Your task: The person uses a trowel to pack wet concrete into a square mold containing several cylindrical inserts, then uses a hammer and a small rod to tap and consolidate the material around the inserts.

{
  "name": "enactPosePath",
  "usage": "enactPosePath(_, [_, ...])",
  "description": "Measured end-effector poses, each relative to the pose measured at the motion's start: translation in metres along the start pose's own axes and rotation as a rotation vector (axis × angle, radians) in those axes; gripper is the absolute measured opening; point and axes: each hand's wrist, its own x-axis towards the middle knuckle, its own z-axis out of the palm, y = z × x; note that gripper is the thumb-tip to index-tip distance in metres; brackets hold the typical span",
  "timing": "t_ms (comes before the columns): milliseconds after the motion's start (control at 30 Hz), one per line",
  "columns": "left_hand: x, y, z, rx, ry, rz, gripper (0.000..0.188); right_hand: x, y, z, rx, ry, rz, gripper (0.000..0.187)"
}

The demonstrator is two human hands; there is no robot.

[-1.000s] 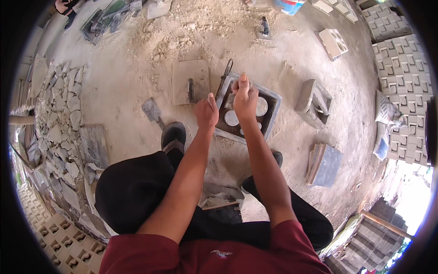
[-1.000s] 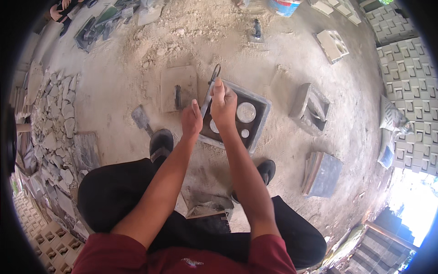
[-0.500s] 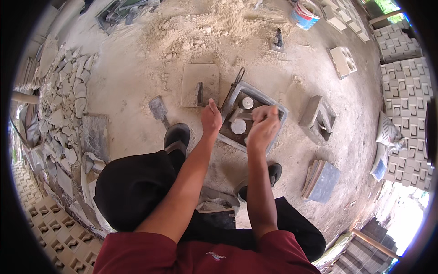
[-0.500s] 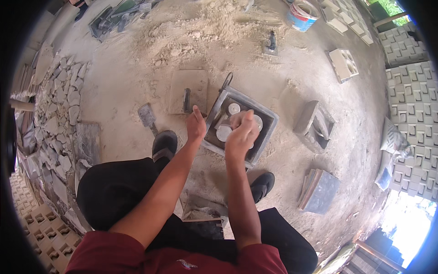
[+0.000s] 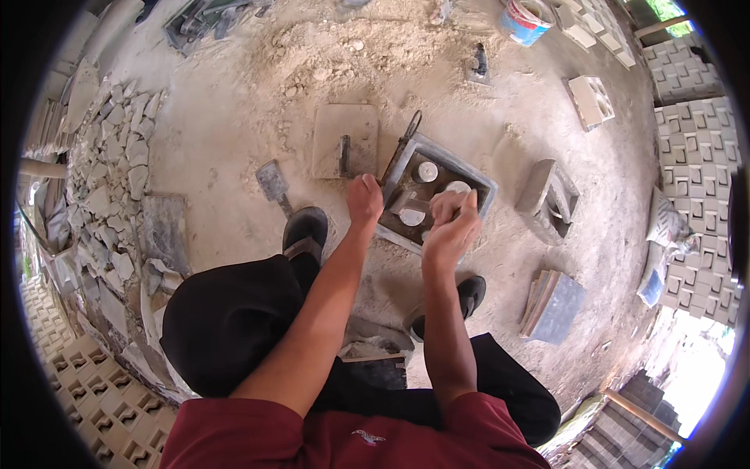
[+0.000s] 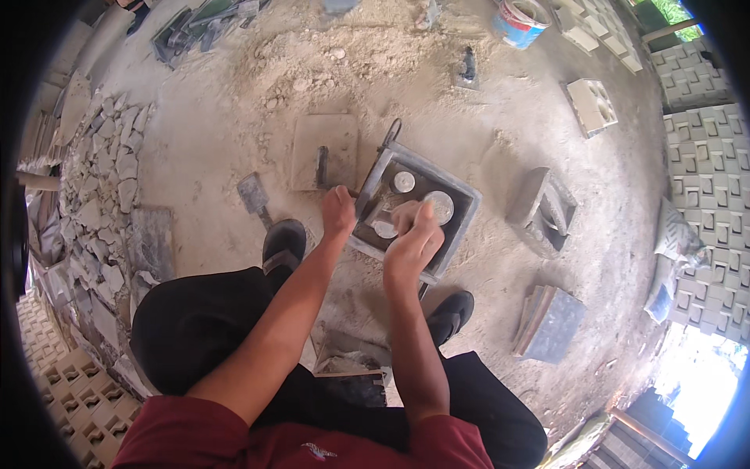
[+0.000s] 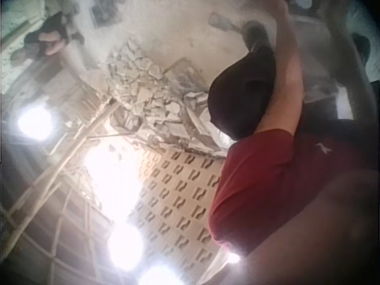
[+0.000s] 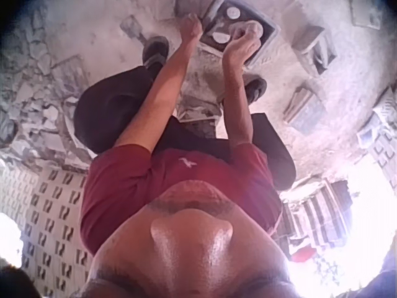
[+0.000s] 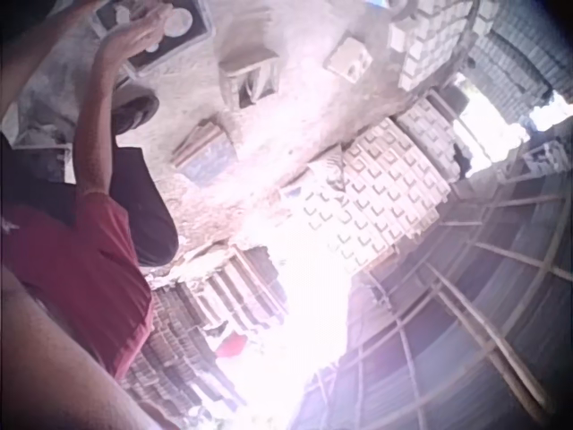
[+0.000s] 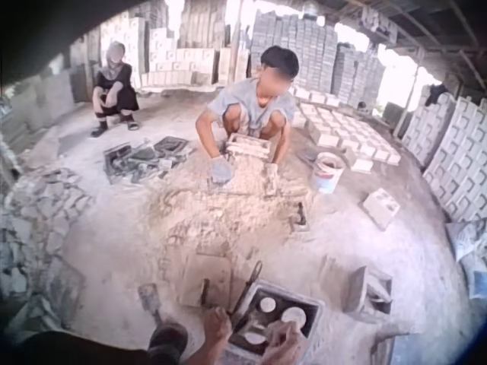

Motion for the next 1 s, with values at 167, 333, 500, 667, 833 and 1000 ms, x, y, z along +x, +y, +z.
enactPosePath(167, [-0.006,0.008,0.001,0.069,0.032,0.066,0.044,-0.010,0.029,-0.019,-0.075,-0.228,-0.115,0.046])
enactPosePath(333, [-0.004,0.013,-0.004,0.060,-0.006,0.144,0.044,-0.020,0.023,-0.020,-0.329,-0.213,-0.062,0.051])
enactPosePath(500, [0.001,0.005,-0.011,0.052,-0.003,0.063,0.045,-0.027,0.002,-0.006,0.045,-0.329,-0.042,0.063])
enactPosePath(667, [-0.010,0.020,0.004,0.009,-0.019,-0.028,0.047,-0.014,0.025,-0.051,-0.075,-0.596,-0.065,0.066])
enactPosePath(833, [-0.003,0.017,-0.002,0.008,-0.039,0.009,0.047,0.001,0.001,-0.061,-0.111,-0.821,-0.064,0.062])
enactPosePath(1000, [-0.003,0.012,-0.005,0.064,0.001,0.086,0.047,-0.002,-0.017,-0.071,-0.080,-0.832,-0.008,0.050])
